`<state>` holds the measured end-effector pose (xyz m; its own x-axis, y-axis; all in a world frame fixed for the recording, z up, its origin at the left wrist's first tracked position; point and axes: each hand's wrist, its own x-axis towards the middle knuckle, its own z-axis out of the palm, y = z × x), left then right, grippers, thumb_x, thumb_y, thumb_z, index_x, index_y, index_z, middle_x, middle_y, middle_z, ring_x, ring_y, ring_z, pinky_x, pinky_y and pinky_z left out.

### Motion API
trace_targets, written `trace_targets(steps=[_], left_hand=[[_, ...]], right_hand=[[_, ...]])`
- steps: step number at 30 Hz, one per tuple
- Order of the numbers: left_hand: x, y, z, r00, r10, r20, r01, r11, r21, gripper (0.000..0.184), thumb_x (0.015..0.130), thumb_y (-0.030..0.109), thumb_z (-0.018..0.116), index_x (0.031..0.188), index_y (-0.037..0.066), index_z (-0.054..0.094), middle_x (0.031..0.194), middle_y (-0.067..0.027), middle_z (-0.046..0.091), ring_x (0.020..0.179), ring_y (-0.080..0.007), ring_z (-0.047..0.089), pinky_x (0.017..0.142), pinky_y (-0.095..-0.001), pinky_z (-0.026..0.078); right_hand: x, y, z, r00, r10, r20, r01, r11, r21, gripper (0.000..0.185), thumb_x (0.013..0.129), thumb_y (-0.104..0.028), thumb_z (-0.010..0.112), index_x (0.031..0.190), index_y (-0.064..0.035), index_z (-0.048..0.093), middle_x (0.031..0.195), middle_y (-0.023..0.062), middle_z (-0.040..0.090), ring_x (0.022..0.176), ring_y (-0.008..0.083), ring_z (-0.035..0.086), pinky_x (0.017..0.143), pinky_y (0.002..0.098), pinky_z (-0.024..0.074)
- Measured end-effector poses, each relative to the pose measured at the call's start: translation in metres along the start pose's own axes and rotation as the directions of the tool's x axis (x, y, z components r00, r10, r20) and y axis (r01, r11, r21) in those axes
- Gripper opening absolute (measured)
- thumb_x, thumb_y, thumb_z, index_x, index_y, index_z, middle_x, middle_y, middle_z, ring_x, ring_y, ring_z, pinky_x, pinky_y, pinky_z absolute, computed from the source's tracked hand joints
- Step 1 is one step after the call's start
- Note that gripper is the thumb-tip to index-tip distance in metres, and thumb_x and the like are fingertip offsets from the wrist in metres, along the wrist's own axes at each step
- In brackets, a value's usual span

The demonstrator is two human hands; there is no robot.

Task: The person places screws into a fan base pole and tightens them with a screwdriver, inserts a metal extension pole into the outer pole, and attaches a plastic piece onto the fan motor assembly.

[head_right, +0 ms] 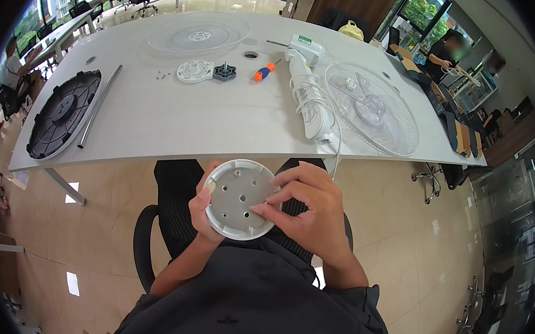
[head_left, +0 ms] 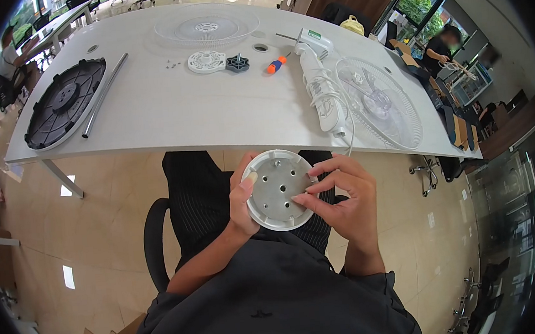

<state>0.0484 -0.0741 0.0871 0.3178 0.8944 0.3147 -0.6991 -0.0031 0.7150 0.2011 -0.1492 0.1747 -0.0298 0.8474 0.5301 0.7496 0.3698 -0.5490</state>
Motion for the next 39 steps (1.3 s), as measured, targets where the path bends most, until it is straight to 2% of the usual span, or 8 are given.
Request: trace_targets(steps=[7,10,12,16,18,22,25,39], left_hand=[[0.001,0.001,-0.001,1.000,0.011,0.003,-0.011,1.000,0.008,0.056,0.080,0.047,0.041,0.105,-0.003,0.051,0.095,-0.0150,0.062,0.087,-0.0197,0.061,0.075,-0.0302,0.047],[0.001,-0.001,-0.001,1.000,0.013,0.019,-0.014,1.000,0.019,0.058,0.081,0.047,0.041,0.107,-0.004,0.052,0.097,-0.0148,0.063,0.089,-0.0194,0.061,0.077,-0.0304,0.047],[0.001,-0.002,0.000,1.000,0.027,0.001,-0.027,1.000,0.005,0.059,0.082,0.048,0.041,0.108,-0.003,0.052,0.097,-0.0128,0.062,0.090,-0.0178,0.060,0.080,-0.0297,0.046],[-0.003,0.001,-0.004,0.999,0.013,-0.049,-0.011,0.999,0.030,0.055,0.084,0.046,0.042,0.109,-0.002,0.052,0.096,-0.0101,0.060,0.090,-0.0158,0.057,0.081,-0.0289,0.045],[-0.001,-0.003,-0.010,0.998,-0.018,0.065,0.017,1.000,0.009,0.059,0.083,0.044,0.039,0.116,-0.004,0.050,0.107,-0.0144,0.060,0.100,-0.0207,0.059,0.088,-0.0314,0.045],[-0.001,0.002,-0.006,0.997,-0.005,0.074,0.001,0.999,0.047,0.060,0.084,0.046,0.038,0.115,-0.004,0.050,0.106,-0.0138,0.060,0.100,-0.0193,0.059,0.087,-0.0301,0.045],[-0.001,0.000,-0.007,0.998,-0.021,0.064,0.018,0.999,0.037,0.060,0.084,0.046,0.038,0.114,-0.004,0.051,0.106,-0.0136,0.060,0.100,-0.0192,0.058,0.086,-0.0300,0.045],[0.000,0.003,-0.004,0.998,0.022,0.056,-0.024,0.999,0.023,0.051,0.084,0.042,0.042,0.108,-0.002,0.050,0.099,-0.0126,0.061,0.092,-0.0172,0.059,0.081,-0.0295,0.046]], right_hand=[[0.009,-0.011,-0.008,0.997,-0.050,-0.061,0.052,0.998,0.024,0.021,0.062,-0.009,0.085,0.079,-0.0063,0.072,0.102,0.0093,0.066,0.088,0.0243,0.064,0.075,0.0330,0.0505],[0.006,0.000,-0.010,0.993,-0.114,0.032,0.111,0.990,0.083,0.022,0.063,-0.007,0.085,0.081,-0.0055,0.073,0.103,0.0104,0.066,0.091,0.0252,0.064,0.076,0.0332,0.0507],[0.004,-0.002,-0.008,0.997,-0.024,0.069,0.018,0.996,0.088,0.023,0.063,-0.005,0.083,0.084,-0.0057,0.074,0.106,0.0115,0.065,0.094,0.0257,0.064,0.079,0.0342,0.0511],[0.009,-0.009,-0.005,0.997,-0.035,0.063,0.028,0.995,0.099,0.022,0.065,-0.003,0.082,0.085,-0.0050,0.074,0.105,0.0117,0.065,0.096,0.0262,0.065,0.080,0.0342,0.0510],[0.013,-0.015,-0.004,1.000,-0.001,0.003,0.001,0.997,0.072,0.019,0.065,-0.003,0.081,0.083,-0.0042,0.074,0.102,0.0117,0.066,0.096,0.0258,0.065,0.080,0.0333,0.0508],[0.008,-0.006,-0.004,0.997,-0.033,0.072,0.028,0.997,0.067,0.018,0.066,-0.004,0.082,0.082,-0.0048,0.074,0.106,0.0126,0.066,0.097,0.0268,0.065,0.081,0.0336,0.0507],[0.006,-0.007,-0.003,0.997,0.036,0.067,-0.041,0.997,0.072,0.018,0.067,-0.005,0.081,0.083,-0.0054,0.075,0.108,0.0126,0.065,0.097,0.0269,0.064,0.081,0.0343,0.0507],[0.004,-0.009,-0.003,1.000,-0.001,0.010,0.001,1.000,-0.007,0.017,0.066,-0.006,0.081,0.080,-0.0067,0.074,0.105,0.0107,0.066,0.094,0.0265,0.064,0.079,0.0350,0.0499]])
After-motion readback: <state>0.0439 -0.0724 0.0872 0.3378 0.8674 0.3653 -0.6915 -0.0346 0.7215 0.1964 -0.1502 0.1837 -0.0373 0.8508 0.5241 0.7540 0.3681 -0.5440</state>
